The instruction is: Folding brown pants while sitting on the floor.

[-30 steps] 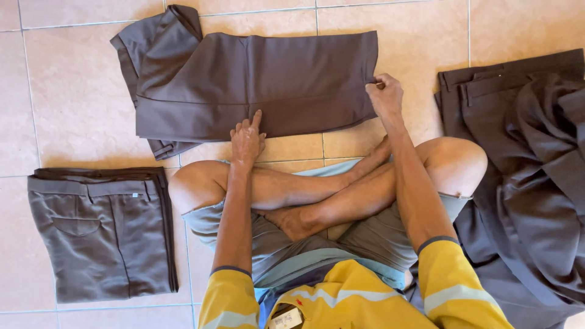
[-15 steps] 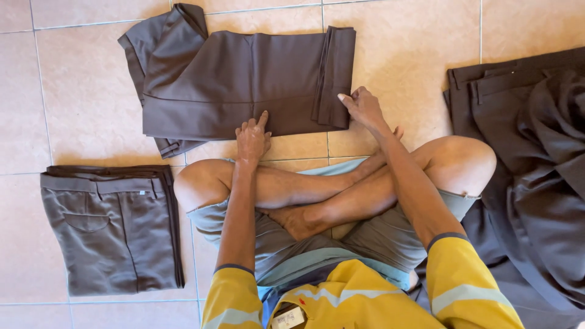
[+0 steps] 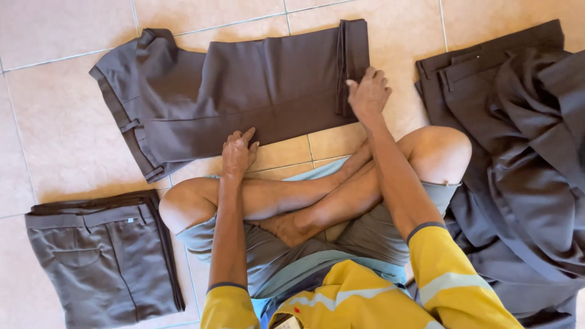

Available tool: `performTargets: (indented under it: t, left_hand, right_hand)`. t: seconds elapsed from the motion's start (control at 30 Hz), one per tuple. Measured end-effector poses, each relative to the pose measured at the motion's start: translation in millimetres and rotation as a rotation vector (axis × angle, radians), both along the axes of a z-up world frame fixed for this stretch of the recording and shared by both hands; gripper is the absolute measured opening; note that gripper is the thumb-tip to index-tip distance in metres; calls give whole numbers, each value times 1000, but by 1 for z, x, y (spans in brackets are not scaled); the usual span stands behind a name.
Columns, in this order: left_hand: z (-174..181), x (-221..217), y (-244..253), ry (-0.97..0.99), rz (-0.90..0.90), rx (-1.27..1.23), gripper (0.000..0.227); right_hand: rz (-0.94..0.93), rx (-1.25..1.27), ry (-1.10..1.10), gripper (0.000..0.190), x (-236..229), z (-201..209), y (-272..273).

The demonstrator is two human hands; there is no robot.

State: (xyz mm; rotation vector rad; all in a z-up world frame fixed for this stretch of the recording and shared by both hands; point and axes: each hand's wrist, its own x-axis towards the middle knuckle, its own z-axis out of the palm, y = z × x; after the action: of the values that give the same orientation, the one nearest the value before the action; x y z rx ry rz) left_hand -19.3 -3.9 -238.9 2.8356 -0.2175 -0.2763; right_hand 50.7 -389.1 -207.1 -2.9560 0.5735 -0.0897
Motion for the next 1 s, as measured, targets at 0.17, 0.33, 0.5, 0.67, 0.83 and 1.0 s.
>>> performTargets:
  t: [0.17,0.33,0.5,0.67,0.83,1.0]
  left_hand:
    - [7,-3,-2,-11,3,-17,48]
    - [3,-3,-2,-37,9,-15,48]
    - [-5,-2,0,-17,4,1,49]
    - [-2,-1,-2,-17,12,3,49]
    - [12,-4,-4,-13,21,13,50]
    - [-4,-1,-1,-19,14,36,51]
  right_hand:
    - [201,-94,-8,65,-3,-36,14]
    - [271,-207,-123,44,0,-60,7]
    - [295,64,24,56,-5,-53,26]
    - [304,-39,7,70,-5,-56,28]
    - [336,64,-32,50,-5,-37,32]
    - [667,428,-82,41,-33,18,92]
